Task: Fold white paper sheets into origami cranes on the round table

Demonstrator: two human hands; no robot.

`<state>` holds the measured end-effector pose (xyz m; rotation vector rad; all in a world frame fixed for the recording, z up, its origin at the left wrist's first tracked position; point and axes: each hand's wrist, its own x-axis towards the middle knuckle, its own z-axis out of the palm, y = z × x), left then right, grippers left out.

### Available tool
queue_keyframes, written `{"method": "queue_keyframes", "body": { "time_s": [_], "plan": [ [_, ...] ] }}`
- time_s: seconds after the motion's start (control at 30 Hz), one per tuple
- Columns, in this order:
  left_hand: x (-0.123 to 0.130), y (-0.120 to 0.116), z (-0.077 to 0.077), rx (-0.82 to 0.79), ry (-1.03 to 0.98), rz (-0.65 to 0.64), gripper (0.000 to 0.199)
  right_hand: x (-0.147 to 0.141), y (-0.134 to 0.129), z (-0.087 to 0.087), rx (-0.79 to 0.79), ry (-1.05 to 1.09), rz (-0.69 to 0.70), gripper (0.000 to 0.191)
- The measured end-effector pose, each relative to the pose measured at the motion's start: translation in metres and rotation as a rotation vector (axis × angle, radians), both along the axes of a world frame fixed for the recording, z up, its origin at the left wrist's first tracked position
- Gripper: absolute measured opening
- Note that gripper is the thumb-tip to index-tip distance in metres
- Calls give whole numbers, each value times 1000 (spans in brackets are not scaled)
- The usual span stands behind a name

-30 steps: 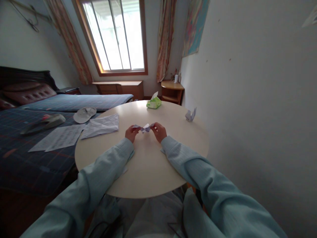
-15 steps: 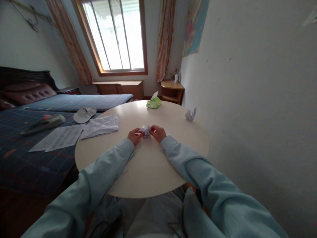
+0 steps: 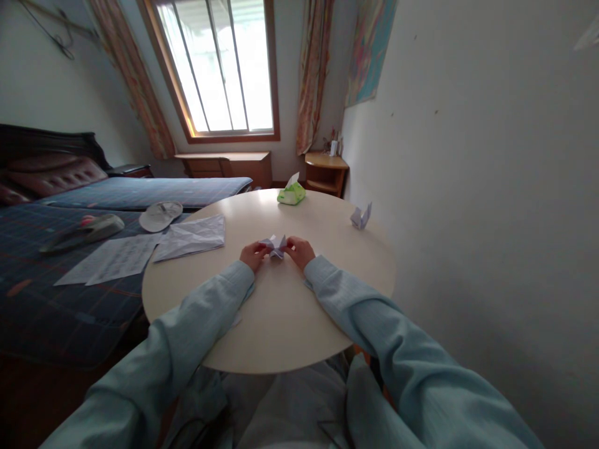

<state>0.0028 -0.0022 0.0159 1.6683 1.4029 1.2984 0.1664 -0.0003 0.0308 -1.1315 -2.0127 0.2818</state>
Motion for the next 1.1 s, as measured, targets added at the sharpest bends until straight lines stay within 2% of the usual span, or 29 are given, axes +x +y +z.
{"method": "queue_keyframes", "body": {
  "time_s": [0.2,0.47,0.67,0.77,0.9,1.1],
  "plan": [
    [1,5,-5,-79,-117,-3,11,0,1,0,-10,-10,-37,9],
    [3,4,1,-188,-342,-21,16,0,5,-2,19,-18,-60,10],
    [4,4,2,-208,-419,-30,21,-1,3,0,10,0,-76,10],
    [4,3,3,-207,-412,-33,23,-1,2,2,9,13,-84,10],
    [3,-1,6,-191,-307,-50,29,0,-1,3,-9,45,-59,9],
    [6,-11,6,-93,-242,-229,33,-3,-8,5,-51,140,67,13]
  ]
}}
